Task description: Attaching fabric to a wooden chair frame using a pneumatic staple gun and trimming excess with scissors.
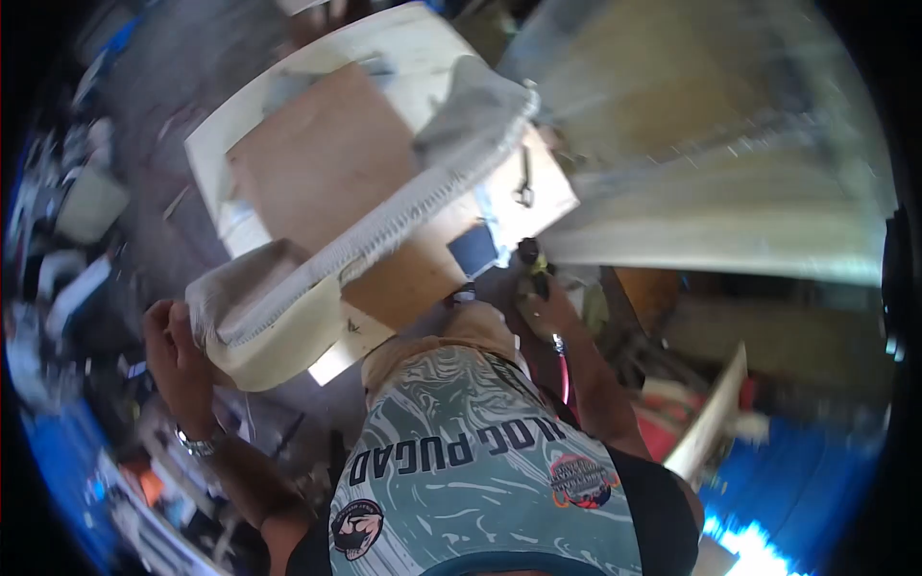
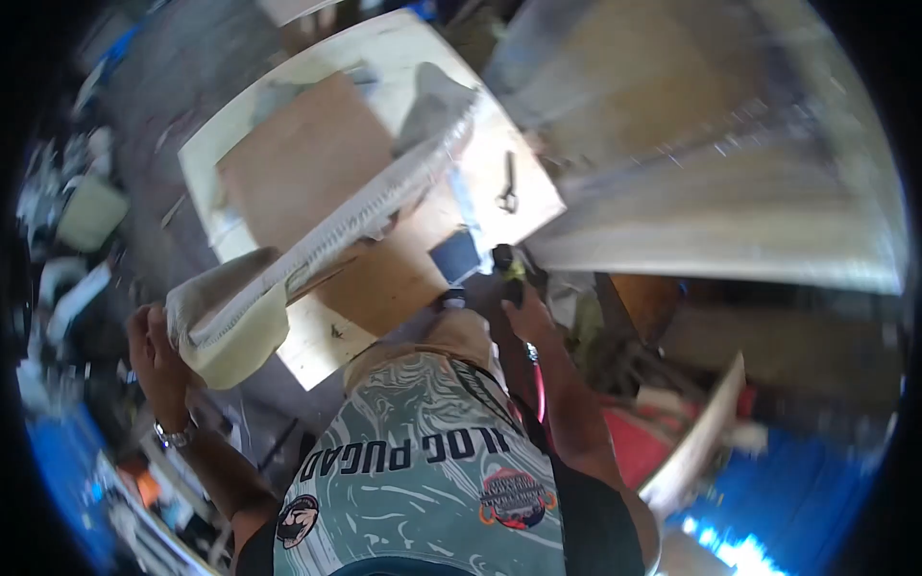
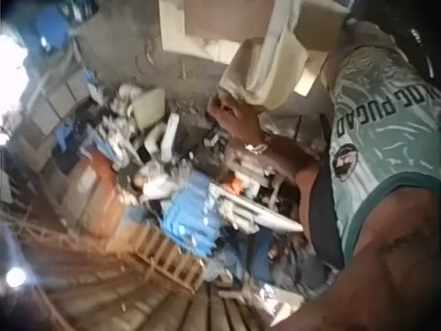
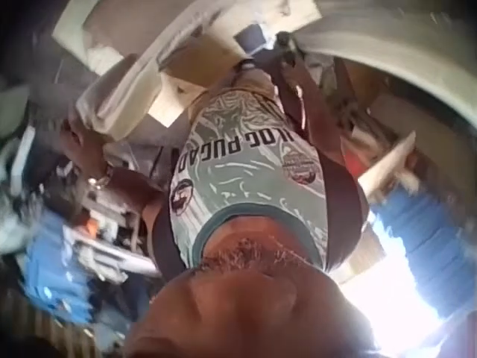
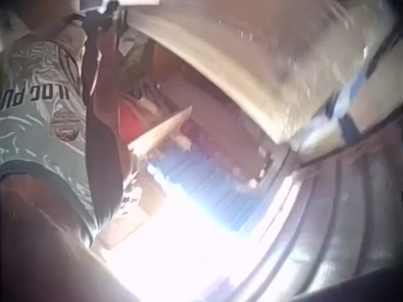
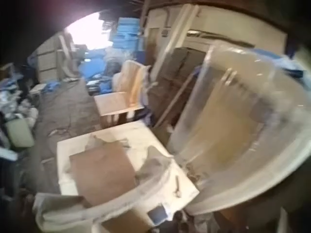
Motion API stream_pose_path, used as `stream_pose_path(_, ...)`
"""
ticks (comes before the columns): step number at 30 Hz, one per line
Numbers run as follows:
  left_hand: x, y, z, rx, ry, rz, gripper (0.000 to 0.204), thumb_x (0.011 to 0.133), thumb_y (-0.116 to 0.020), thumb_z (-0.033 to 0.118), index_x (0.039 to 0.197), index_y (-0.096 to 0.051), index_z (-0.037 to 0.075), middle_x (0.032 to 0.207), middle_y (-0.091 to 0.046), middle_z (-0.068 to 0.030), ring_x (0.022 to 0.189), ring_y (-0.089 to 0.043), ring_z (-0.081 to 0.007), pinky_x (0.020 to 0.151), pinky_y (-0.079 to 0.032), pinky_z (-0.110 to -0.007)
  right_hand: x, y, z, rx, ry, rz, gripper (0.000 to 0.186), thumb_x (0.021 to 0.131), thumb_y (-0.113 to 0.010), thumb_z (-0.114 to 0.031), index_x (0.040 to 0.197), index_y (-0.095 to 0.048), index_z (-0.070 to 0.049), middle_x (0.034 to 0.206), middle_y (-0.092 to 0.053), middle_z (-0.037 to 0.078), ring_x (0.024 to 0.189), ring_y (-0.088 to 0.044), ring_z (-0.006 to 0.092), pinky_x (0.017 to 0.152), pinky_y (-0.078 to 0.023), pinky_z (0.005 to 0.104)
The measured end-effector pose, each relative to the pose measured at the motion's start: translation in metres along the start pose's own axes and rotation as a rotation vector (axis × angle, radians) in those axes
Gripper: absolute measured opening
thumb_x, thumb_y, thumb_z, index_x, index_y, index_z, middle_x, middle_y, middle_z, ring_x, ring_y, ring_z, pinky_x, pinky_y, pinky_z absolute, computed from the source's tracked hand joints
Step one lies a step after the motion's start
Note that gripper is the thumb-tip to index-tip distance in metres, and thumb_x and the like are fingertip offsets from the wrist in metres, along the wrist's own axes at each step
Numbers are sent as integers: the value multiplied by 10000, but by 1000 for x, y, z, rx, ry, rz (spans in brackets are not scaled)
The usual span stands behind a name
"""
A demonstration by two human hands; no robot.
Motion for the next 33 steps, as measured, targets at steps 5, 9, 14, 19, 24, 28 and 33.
stream_pose_path(5,-18,3,32,328,140,66,449,1063,-627,349,1309,-601,-26,1246,-674,-147,1132,-627,-205,985,-490,-348,157,7,27,42,212,33,849,951,-689,-268,1619,-236,-6,1424,-551,349,1320,-544,505,1103,-452,533)
stream_pose_path(9,-38,-20,124,240,38,154,524,1040,-641,370,1376,-573,-27,1438,-595,-205,1318,-576,-321,1114,-434,-411,276,15,51,-112,84,114,866,964,-684,-274,1655,-180,-144,1369,-579,338,1211,-603,517,1036,-490,561)
stream_pose_path(14,-53,-132,192,209,-48,-246,878,839,-792,584,1443,-508,14,1489,-552,-192,1437,-478,-365,1161,-396,-502,358,9,50,-203,38,69,863,976,-676,-363,1655,-170,-195,1338,-614,285,1219,-620,469,1003,-506,567)
stream_pose_path(19,-40,-183,187,667,-166,-383,608,809,-870,250,1330,-633,47,1294,-690,-141,1224,-646,-310,1000,-519,-424,365,-8,32,-205,1,-31,811,974,-672,-433,1627,-284,-147,1379,-598,280,1256,-592,484,1071,-480,542)
stream_pose_path(24,-39,-181,193,484,-277,-197,492,730,-870,108,1195,-707,104,1110,-753,-113,1016,-714,-327,895,-529,-408,318,89,-108,124,478,250,626,1006,-647,-429,1430,-546,21,1389,-595,279,1336,-524,450,1145,-412,495)
stream_pose_path(28,-48,-181,198,545,-420,-119,403,819,-853,277,1159,-721,106,1047,-761,-106,959,-727,-304,840,-525,-406,181,213,-236,588,1047,556,517,1019,-658,-366,1348,-609,30,1357,-619,259,1311,-548,428,1122,-426,464)
stream_pose_path(33,-95,-172,194,576,-464,-8,387,826,-830,313,1138,-721,113,1013,-752,-108,915,-714,-314,829,-515,-438,24,259,-328,461,1377,652,425,1013,-643,-185,1395,-604,-2,1397,-608,240,1308,-544,415,1133,-406,475)
Point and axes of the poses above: each hand's wrist, its own x-axis towards the middle knuckle, its own y-axis out of the back of the hand, z = x × y, the point moved 9 cm from there along x, towards the middle knuckle
